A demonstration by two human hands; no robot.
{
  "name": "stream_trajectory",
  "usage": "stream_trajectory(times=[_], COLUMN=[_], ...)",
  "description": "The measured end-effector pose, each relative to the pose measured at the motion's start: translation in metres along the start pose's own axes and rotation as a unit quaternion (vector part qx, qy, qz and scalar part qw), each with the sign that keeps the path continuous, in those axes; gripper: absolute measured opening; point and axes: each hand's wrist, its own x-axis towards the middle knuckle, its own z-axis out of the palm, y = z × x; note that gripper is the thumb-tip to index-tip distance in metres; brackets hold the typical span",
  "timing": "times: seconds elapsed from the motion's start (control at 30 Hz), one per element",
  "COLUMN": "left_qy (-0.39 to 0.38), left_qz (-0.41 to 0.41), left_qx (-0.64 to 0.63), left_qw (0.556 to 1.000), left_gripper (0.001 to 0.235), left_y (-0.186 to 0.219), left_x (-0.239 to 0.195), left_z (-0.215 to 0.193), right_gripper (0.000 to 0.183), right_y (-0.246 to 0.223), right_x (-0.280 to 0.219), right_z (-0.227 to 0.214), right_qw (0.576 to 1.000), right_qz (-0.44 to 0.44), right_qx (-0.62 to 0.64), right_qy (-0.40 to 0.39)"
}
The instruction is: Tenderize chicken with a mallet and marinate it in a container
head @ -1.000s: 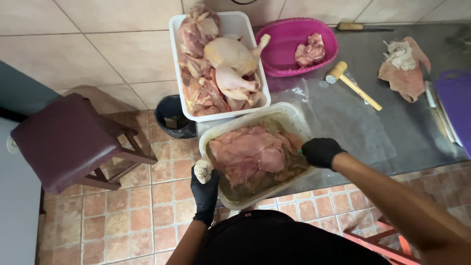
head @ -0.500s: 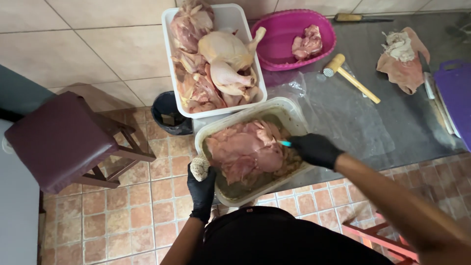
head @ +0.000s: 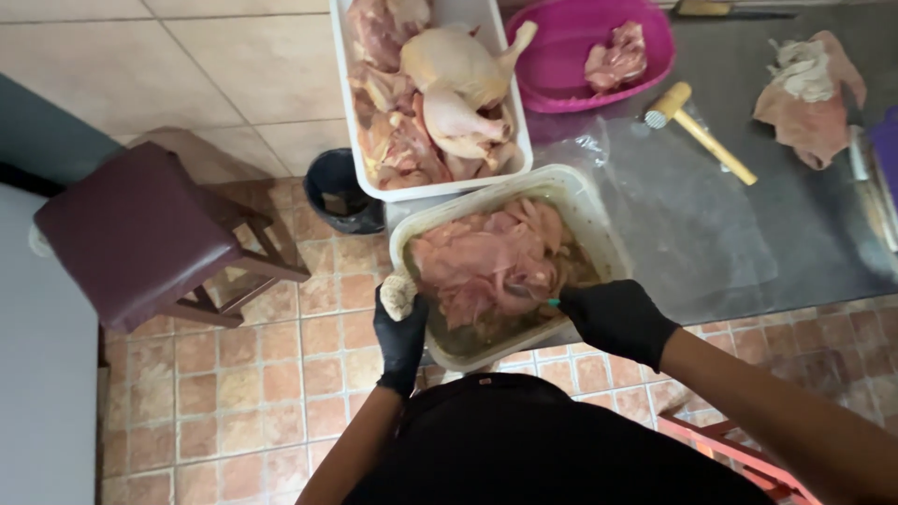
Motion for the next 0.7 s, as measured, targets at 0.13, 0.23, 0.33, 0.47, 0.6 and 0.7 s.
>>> stream_trajectory(times=[0.13, 0.23, 0.33, 0.47, 0.6, 0.7], left_qy=[-0.004, -0.009, -0.020, -0.025, -0.014, -0.012], left_qz=[-0.017, -0.027, -0.031, -0.022, -0.012, -0.009], left_qx=[0.009, 0.005, 0.024, 0.040, 0.033, 0.035], left_qw=[1.000, 1.000, 0.999, 0.999, 0.999, 0.999], left_gripper=[0.054, 0.056, 0.058, 0.056, 0.054, 0.053], left_y=[0.014, 0.025, 0.019, 0.030, 0.029, 0.019], left_x=[-0.004, -0.009, -0.001, -0.002, -0.001, -0.001], left_z=[0.000, 0.001, 0.003, 0.000, 0.001, 0.001], right_gripper=[0.027, 0.015, 0.013, 0.017, 0.020, 0.027], right_y=[-0.025, -0.044, -0.058, -0.092, -0.108, -0.111], right_x=[0.012, 0.037, 0.060, 0.090, 0.096, 0.097], right_z=[-0.009, -0.025, -0.028, -0.054, 0.007, 0.005], right_qw=[0.998, 0.991, 0.981, 0.989, 0.992, 0.980], right_qz=[-0.026, -0.054, -0.093, -0.105, -0.042, -0.003], right_qx=[0.018, 0.077, 0.120, 0.061, 0.116, 0.141], right_qy=[0.048, 0.094, 0.119, 0.089, 0.035, -0.141])
